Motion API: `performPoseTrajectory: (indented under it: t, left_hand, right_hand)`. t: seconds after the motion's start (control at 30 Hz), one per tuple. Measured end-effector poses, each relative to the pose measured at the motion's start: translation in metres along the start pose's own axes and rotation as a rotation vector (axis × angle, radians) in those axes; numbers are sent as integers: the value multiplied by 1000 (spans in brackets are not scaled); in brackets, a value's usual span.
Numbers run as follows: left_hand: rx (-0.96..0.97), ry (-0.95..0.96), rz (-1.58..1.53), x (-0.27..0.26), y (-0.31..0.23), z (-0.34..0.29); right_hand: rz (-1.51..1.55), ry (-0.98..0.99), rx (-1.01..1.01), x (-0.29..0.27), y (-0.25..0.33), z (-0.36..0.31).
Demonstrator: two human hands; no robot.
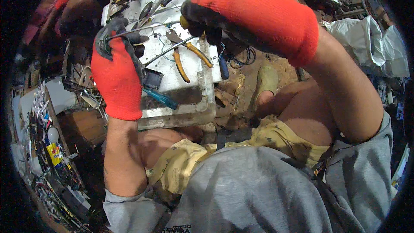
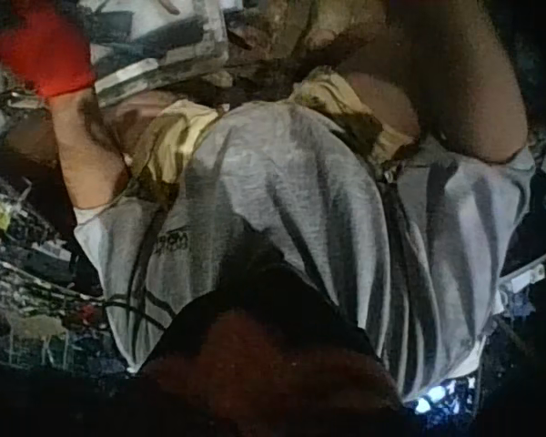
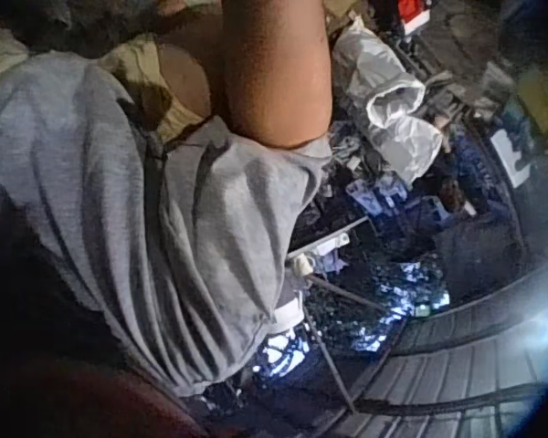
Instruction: The person uses a screwdriver to remove screws from a small electronic device, then flips it over to access the circuit board. They continue to unscrew components and manipulate the board with gloved hands.
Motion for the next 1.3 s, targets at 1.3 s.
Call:
performPoseTrajectory:
  t: [1.3]
  left_hand:
    - [-10,12,74,8,16,-13]
  right_hand:
    - [189,183,737,-12,13,-12]
Point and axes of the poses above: each hand's wrist, its own z-axis towards the middle knuckle, its own x-axis out of the palm, y = z × x, the point moved 8 cm from there along z, towards the middle knuckle, and after that the axes turned 4 degrees about x, right-handed, at the moved point
